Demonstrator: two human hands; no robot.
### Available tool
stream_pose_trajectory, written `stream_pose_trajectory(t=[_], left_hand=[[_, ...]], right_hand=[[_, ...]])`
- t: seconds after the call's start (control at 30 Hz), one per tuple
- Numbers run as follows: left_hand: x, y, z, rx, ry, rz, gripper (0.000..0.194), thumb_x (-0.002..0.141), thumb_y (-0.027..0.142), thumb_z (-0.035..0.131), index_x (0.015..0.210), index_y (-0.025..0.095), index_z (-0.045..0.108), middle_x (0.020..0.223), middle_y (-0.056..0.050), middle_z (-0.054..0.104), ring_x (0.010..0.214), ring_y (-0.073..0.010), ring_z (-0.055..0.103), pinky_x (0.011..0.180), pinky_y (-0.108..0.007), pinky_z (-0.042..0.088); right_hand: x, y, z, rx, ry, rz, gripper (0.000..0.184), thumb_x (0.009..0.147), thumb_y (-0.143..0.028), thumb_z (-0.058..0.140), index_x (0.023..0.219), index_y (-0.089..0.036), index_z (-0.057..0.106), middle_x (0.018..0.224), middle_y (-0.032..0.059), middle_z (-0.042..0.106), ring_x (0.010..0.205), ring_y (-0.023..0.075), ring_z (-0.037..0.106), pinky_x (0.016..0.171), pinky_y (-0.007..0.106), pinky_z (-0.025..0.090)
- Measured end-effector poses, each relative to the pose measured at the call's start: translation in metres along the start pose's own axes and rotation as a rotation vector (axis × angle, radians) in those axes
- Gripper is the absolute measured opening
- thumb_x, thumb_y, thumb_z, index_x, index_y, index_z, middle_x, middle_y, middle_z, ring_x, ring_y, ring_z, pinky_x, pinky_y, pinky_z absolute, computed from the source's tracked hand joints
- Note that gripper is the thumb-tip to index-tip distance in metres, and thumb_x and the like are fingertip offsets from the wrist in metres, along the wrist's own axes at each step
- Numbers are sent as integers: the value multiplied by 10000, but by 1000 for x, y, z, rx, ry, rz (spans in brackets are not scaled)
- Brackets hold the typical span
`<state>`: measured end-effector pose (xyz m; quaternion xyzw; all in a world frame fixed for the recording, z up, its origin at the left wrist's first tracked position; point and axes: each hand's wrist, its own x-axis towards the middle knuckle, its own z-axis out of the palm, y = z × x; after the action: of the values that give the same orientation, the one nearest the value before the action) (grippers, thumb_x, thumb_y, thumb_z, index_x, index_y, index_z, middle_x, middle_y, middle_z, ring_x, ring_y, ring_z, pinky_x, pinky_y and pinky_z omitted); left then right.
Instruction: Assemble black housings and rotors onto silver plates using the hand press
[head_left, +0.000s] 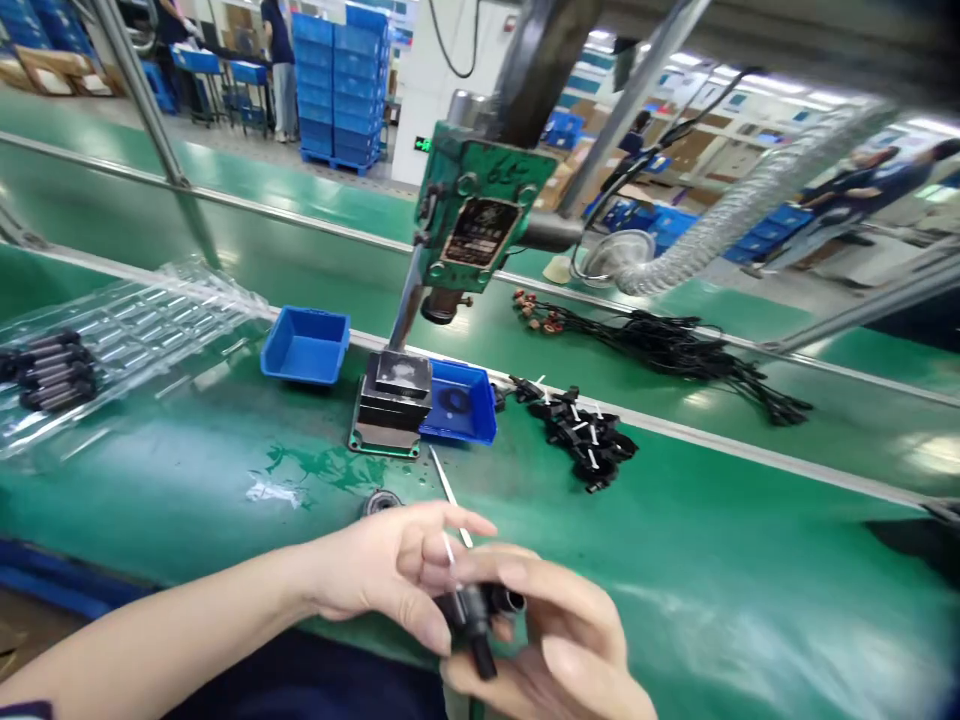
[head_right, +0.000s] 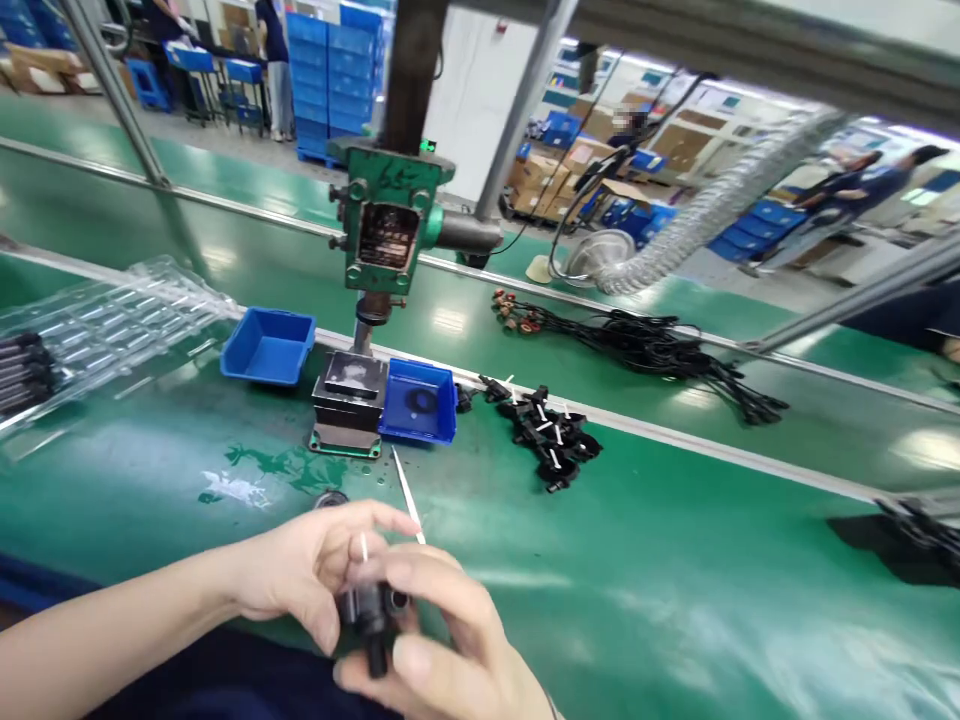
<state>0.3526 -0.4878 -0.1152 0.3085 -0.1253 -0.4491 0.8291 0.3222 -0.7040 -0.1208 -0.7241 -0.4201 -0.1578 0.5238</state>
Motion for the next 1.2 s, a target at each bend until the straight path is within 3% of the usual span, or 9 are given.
stream_pose_trajectory(t=[0.13, 0.27, 0.37, 0.43, 0.57, 0.67, 0.87, 1.1, 1.2], left_hand=[[-10, -13, 5, -16, 17, -83, 951, 492, 220, 1027, 1341, 224, 597, 1082, -49, 738, 1019, -200, 737, 883, -276, 531], [-31, 1, 0, 312, 125, -14, 1032, 562, 376, 1006, 1445, 269, 481, 1206, -78, 698, 1162, -262, 691, 1074, -443, 496], [-45, 14, -22, 922, 361, 208, 1063, 621, 432, 969, 1513, 290, 410, 1364, -126, 625, 1317, -315, 588, 1201, -544, 390], [-49, 15, -43, 1241, 460, 270, 1015, 657, 448, 944, 1515, 286, 426, 1496, -156, 529, 1418, -350, 491, 1224, -570, 365], [-45, -3, -74, 1368, 435, 240, 862, 786, 343, 864, 1520, 265, 420, 1463, -148, 581, 1377, -318, 552, 1171, -532, 458], [-42, -16, -79, 1331, 480, 267, 779, 820, 318, 830, 1494, 250, 445, 1404, -138, 632, 1307, -301, 614, 1140, -505, 495], [-43, -23, -73, 1152, 547, 348, 775, 804, 310, 834, 1470, 245, 442, 1401, -129, 620, 1266, -277, 644, 1096, -460, 543], [-40, -26, -74, 1138, 560, 384, 786, 813, 321, 832, 1479, 262, 419, 1418, -124, 612, 1214, -263, 672, 1073, -455, 561], [-41, -26, -76, 1169, 545, 392, 752, 830, 349, 820, 1463, 251, 426, 1438, -133, 597, 1226, -264, 666, 1075, -459, 557]], right_hand=[[3, -18, -5, -3, -90, 51, 621, 869, -129, 774, 1412, -314, 536, 1307, 99, 569, 1212, 287, 657, 1029, 480, 621], [15, -4, -7, 32, -31, 89, 343, 864, -197, 803, 1178, -259, 681, 1318, 76, 527, 1112, 188, 680, 948, 299, 640], [24, 23, -2, 139, 187, 367, 221, 861, -202, 814, 1045, -280, 721, 1336, 64, 558, 1192, 182, 634, 915, 264, 604], [30, 41, 6, 300, 301, 604, 163, 837, -247, 841, 962, -271, 738, 1305, 62, 604, 1250, 198, 597, 919, 266, 576], [42, 59, 26, 694, 380, 992, 263, 738, -398, 914, 863, -236, 749, 1186, 57, 681, 1024, 172, 654, 772, 237, 554], [51, 58, 36, 827, 351, 1121, 300, 721, -420, 921, 854, -221, 739, 1166, 53, 696, 839, 123, 625, 631, 194, 495], [56, 55, 49, 834, 242, 1152, 285, 714, -432, 922, 825, -231, 752, 1186, 45, 691, 897, 144, 630, 641, 194, 491], [48, 58, 60, 696, 188, 1011, 186, 756, -376, 896, 849, -261, 783, 1174, 48, 665, 1097, 197, 646, 903, 302, 553], [46, 55, 60, 550, 127, 903, 152, 800, -359, 861, 879, -257, 781, 1181, 68, 641, 1134, 217, 644, 919, 327, 563]])
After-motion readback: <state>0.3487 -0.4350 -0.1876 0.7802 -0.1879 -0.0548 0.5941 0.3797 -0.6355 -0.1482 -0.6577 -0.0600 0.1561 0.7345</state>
